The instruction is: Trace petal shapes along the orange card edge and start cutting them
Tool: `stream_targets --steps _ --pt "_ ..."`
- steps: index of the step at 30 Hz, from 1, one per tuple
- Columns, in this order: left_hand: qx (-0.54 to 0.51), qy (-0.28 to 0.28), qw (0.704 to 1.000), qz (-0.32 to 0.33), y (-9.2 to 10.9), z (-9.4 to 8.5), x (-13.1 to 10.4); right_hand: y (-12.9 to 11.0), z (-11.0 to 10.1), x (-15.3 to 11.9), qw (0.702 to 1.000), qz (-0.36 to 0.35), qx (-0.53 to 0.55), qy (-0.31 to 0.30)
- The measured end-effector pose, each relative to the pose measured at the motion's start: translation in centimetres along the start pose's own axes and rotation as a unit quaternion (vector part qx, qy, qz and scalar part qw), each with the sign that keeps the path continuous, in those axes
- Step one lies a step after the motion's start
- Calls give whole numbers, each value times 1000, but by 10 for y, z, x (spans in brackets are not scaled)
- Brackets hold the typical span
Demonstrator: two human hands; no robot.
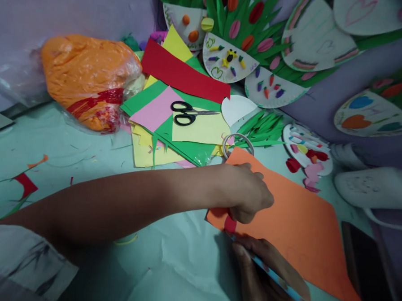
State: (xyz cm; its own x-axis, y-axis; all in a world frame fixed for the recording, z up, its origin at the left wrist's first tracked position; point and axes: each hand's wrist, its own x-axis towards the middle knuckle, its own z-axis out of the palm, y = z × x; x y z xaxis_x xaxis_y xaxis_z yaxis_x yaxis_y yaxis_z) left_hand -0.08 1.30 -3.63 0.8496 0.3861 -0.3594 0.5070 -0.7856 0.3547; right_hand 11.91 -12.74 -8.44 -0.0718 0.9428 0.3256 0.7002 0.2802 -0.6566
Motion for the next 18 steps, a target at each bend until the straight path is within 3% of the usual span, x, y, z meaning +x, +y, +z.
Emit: stream_targets --steps 9,18 --pt "10 -16 1000 -3 0 -1 -1 0 0 -3 999 44 -4 8" --pt "21 -17 1000 -2 -2 0 0 11 -13 -10 993 69 13 94"
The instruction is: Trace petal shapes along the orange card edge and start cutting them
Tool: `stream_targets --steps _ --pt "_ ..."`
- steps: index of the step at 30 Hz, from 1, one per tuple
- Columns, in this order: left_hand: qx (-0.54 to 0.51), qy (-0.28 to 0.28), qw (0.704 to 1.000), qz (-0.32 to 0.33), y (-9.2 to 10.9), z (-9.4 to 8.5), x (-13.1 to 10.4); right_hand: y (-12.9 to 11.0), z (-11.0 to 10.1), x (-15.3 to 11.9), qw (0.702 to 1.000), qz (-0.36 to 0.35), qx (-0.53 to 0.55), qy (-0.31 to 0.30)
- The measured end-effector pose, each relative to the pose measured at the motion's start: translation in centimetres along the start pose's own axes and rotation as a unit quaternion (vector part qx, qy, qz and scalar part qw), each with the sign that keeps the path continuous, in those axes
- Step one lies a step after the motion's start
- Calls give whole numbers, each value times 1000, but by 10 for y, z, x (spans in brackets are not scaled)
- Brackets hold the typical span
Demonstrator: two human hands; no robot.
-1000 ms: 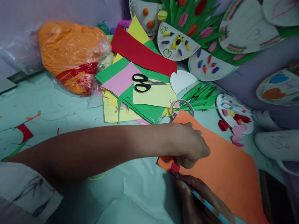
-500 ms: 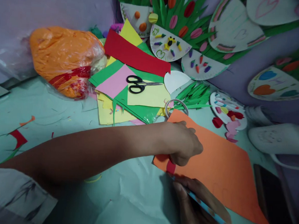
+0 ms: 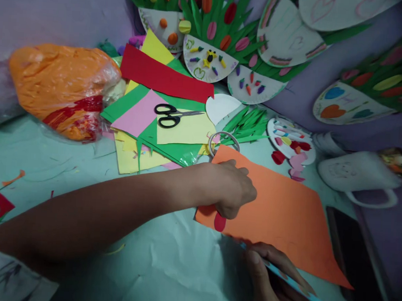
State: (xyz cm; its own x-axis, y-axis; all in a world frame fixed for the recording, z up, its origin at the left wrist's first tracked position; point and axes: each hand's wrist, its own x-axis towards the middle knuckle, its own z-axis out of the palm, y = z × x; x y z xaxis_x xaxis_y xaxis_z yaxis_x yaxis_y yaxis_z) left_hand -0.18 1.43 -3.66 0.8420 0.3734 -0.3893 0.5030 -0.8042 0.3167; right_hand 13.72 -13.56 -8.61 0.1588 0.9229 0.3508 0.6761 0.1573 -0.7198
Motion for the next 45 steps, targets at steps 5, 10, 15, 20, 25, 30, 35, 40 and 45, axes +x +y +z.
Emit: stream_targets --steps 5,10,15,20,25,30,35,40,45 --pt "3 -8 1000 -4 0 -2 -2 -8 6 -1 996 61 59 -9" --pt "15 -21 1000 -7 3 -8 -7 -10 6 0 997 34 61 -28" --pt "21 -26 999 -6 0 -11 -8 4 -10 8 997 -57 -41 -28" --pt "-19 -3 1000 -2 -8 -6 -4 39 -14 23 975 -171 -128 -65" --pt "6 24 1000 -17 -11 -2 -10 57 -13 35 957 -198 -158 -140" --pt "8 50 998 -45 -17 2 -24 58 -18 43 948 -194 -165 -192" --pt "-1 42 997 -64 -15 4 -27 62 -18 43 949 -198 -158 -186" --pt "-5 39 997 -69 -14 2 -26 59 -17 43 954 -200 -142 -174" --pt "-9 46 997 -64 -15 5 -26 57 -14 41 962 -191 -123 -149"
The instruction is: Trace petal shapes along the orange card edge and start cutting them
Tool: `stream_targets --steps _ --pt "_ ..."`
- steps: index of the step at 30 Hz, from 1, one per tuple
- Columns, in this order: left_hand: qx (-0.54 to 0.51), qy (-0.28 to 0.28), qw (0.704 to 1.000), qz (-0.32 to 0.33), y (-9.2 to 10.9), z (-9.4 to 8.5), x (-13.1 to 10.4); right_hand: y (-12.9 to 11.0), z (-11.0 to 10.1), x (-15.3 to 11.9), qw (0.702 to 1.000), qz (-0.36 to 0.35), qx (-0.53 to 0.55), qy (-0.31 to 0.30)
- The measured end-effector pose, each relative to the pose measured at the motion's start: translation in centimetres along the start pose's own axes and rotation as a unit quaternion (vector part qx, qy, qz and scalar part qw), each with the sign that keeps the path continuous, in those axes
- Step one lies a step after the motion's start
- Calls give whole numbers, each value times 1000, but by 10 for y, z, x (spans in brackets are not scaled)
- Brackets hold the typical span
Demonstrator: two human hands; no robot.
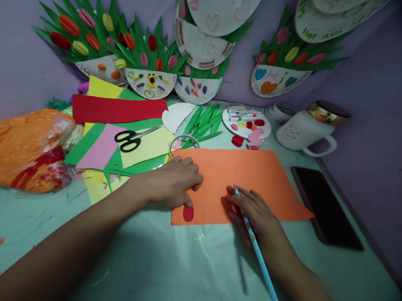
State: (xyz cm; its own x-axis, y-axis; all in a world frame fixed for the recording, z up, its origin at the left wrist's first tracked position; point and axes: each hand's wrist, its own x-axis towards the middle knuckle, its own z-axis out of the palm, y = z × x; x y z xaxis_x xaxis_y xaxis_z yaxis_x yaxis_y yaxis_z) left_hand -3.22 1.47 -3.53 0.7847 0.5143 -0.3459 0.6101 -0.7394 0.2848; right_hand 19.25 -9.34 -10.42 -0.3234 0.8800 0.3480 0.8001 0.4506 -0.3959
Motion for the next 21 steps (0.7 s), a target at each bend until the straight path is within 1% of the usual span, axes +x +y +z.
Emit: stream_targets --steps 3,6,7,9,11,12,13,14,16,18,20,21 --pt "-2 0 1000 -1 0 1 0 1 3 -2 1000 12 10 12" --pt "0 6 1000 1 0 1 0 1 1 -4 999 10 23 27" --pt "1 6 1000 1 0 0 -1 -2 -1 -4 999 11 27 41" --pt "3 5 1000 -1 0 0 -1 -11 -6 -5 994 38 46 91" --pt "4 4 1000 -1 1 1 -1 -27 -11 -5 982 95 79 144" --pt "4 5 1000 0 0 1 -1 -36 -13 -5 975 119 100 158" --pt "3 7 1000 2 0 2 -1 -45 -14 -4 971 137 123 153" --pt "2 9 1000 4 -1 3 -1 -53 -14 -4 969 136 150 140" --pt "2 13 1000 5 -2 5 -1 -65 -11 -4 967 113 198 111" --pt "0 18 1000 9 -3 7 -1 -70 -5 -4 965 102 226 84" --pt "-6 23 1000 14 -3 7 -2 -70 2 -6 962 127 231 67" --pt "-8 23 1000 13 -2 6 -3 -69 5 -6 961 144 227 69"
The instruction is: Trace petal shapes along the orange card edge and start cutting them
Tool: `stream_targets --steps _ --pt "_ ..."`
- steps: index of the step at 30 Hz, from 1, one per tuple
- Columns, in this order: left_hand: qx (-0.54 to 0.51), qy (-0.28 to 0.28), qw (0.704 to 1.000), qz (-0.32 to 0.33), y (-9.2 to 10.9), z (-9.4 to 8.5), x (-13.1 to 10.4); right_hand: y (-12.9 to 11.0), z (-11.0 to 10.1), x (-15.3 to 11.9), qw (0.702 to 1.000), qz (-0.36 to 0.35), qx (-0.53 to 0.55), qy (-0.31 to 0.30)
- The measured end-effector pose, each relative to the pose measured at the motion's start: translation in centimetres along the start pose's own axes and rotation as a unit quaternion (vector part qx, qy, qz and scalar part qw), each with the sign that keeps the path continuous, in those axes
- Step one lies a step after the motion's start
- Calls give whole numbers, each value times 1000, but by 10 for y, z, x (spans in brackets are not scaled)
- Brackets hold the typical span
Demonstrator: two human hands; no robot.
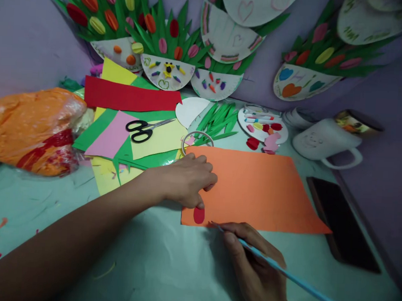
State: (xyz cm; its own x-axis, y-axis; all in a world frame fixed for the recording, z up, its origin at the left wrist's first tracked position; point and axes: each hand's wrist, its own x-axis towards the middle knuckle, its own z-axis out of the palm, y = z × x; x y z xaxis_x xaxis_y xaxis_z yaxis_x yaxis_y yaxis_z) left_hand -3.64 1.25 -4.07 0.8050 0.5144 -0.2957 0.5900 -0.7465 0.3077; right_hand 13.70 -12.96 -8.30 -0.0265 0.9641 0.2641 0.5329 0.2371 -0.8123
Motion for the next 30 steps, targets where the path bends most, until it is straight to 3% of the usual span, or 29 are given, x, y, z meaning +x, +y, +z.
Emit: stream_targets --steps 5,8,19,24,30 --pt "0 -13 999 -29 6 -4 -1 4 7 0 992 45 -35 108" --pt "9 -2 999 -33 9 -4 -1 2 10 3 987 70 -55 137" --pt "18 30 999 -41 17 1 -2 13 9 2 993 -28 -101 59" --pt "18 9 999 -48 17 -3 -2 11 16 0 991 -100 -91 7" --pt "29 22 999 -36 14 0 -1 12 13 -2 986 -95 -132 -39"
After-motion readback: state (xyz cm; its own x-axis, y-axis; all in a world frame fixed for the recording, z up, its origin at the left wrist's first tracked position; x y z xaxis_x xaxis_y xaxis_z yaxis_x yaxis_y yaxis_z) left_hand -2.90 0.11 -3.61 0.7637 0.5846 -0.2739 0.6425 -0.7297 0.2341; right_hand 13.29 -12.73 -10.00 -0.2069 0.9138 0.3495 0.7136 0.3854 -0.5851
